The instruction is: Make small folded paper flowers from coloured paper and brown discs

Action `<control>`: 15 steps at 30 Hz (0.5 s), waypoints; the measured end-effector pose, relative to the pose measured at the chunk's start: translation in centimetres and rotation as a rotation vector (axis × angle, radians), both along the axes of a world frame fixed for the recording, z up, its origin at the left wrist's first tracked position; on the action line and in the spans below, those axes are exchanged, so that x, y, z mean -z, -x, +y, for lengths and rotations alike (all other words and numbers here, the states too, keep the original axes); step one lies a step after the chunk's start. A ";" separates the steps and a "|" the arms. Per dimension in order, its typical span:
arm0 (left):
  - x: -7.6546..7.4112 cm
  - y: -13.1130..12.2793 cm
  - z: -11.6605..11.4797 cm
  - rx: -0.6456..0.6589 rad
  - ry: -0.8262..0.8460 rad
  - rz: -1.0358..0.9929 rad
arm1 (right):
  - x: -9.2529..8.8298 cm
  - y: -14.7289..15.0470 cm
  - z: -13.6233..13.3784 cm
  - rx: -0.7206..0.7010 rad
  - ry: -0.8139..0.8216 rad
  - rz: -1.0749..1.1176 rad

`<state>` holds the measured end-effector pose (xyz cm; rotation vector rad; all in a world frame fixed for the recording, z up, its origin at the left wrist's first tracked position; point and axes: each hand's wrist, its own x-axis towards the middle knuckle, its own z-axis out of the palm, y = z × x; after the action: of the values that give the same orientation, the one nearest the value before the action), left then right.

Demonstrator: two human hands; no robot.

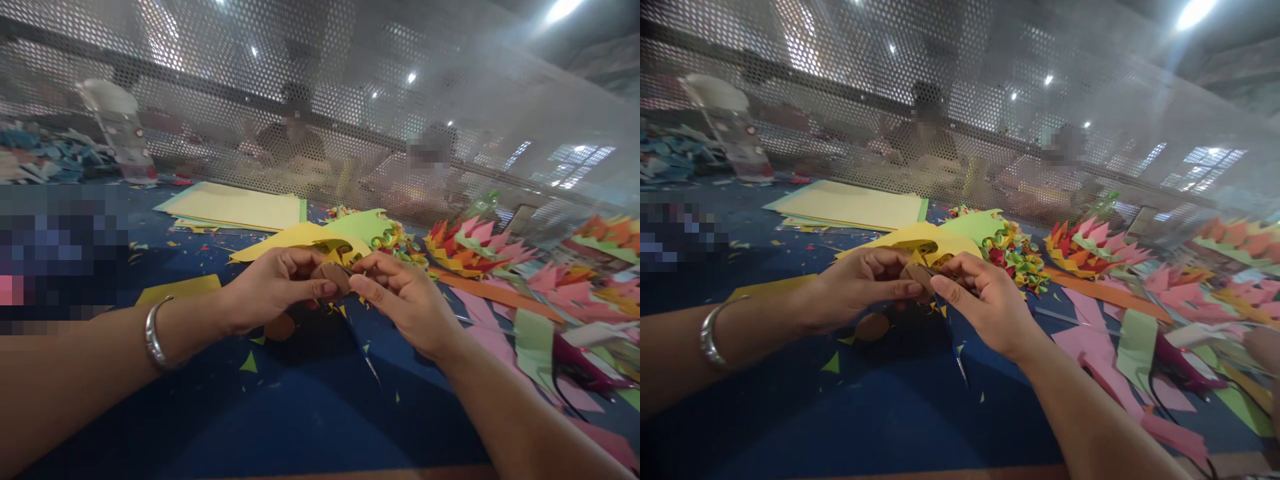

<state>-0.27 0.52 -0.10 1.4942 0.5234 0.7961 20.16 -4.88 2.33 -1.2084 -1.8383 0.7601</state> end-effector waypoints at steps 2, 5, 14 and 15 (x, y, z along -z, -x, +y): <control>0.1 -0.1 -0.1 -0.010 0.037 -0.014 | 0.0 0.0 0.0 -0.004 0.005 0.013; 0.2 -0.1 -0.3 -0.004 0.070 -0.027 | 0.0 0.0 0.0 -0.013 -0.001 0.017; 0.1 -0.1 -0.2 -0.009 0.033 -0.002 | -0.1 0.0 -0.1 0.006 -0.041 -0.020; 0.2 0.0 -0.1 -0.012 0.008 0.006 | -0.1 0.0 -0.1 0.008 -0.047 -0.029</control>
<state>-0.28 0.43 -0.26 1.4875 0.5398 0.7978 20.17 -4.96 2.47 -1.2017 -1.8638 0.6951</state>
